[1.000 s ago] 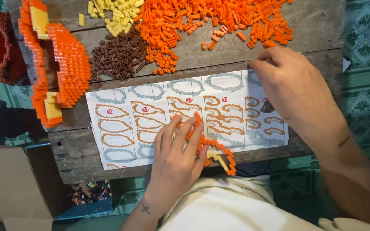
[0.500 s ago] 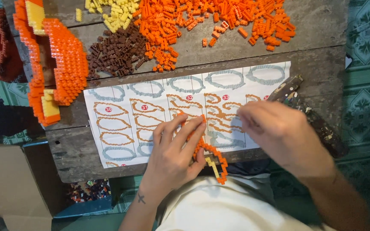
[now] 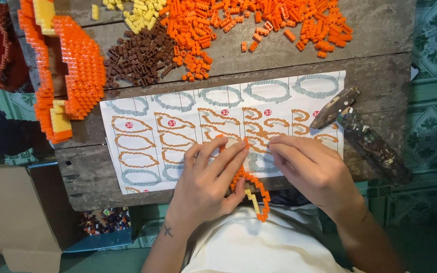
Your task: Attaching small orange plastic pieces to a base structure following a template on a wooden table.
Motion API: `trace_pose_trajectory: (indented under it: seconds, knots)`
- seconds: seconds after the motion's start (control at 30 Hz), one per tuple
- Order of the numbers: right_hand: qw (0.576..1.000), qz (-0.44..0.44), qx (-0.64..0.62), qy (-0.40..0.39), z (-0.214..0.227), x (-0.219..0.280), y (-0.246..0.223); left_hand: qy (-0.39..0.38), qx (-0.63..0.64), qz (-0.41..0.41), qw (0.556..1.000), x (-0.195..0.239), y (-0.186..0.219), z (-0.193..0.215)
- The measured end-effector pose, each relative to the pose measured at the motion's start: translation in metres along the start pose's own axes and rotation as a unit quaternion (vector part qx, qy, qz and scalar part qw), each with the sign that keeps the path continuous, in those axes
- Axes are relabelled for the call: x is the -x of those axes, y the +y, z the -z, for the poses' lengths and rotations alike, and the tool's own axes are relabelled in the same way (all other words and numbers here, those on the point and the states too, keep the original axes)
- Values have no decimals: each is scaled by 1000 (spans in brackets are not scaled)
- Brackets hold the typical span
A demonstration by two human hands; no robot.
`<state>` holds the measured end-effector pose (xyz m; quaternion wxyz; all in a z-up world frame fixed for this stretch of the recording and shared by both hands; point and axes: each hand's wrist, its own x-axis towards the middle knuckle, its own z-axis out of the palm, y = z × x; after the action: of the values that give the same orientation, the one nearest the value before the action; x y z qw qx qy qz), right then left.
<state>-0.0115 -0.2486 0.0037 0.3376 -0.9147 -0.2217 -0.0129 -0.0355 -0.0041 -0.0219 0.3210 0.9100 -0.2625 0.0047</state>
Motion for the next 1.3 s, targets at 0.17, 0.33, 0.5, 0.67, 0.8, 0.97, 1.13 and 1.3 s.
trace_pose_trajectory:
  seconds: [0.17,0.33,0.5,0.67,0.8,0.97,1.13,1.3]
  knots:
    - [998,32,47,-14,-3,-1,2,-7,7,-4,1000,1,-2,-3]
    - [1000,13,-1,14,-10,1,5,-3,13,-10,1000,0,-1,-1]
    - [997,-18,-68,31,-21,-5,1,2,20,-13,1000,0,-2,0]
    - [995,-20,-83,49,-29,-11,1,5,25,-14,1000,0,-2,0]
    - [994,-17,-97,43,-32,-13,3,3,29,-12,1000,1,-3,0]
    - [993,-28,-108,40,-33,-14,2,2,27,-13,1000,1,-3,0]
    - [995,-16,-91,41,-32,-16,0,3,27,-16,1000,0,-3,0]
    - [997,4,-69,31,-31,-17,-1,5,28,-19,999,0,-3,2]
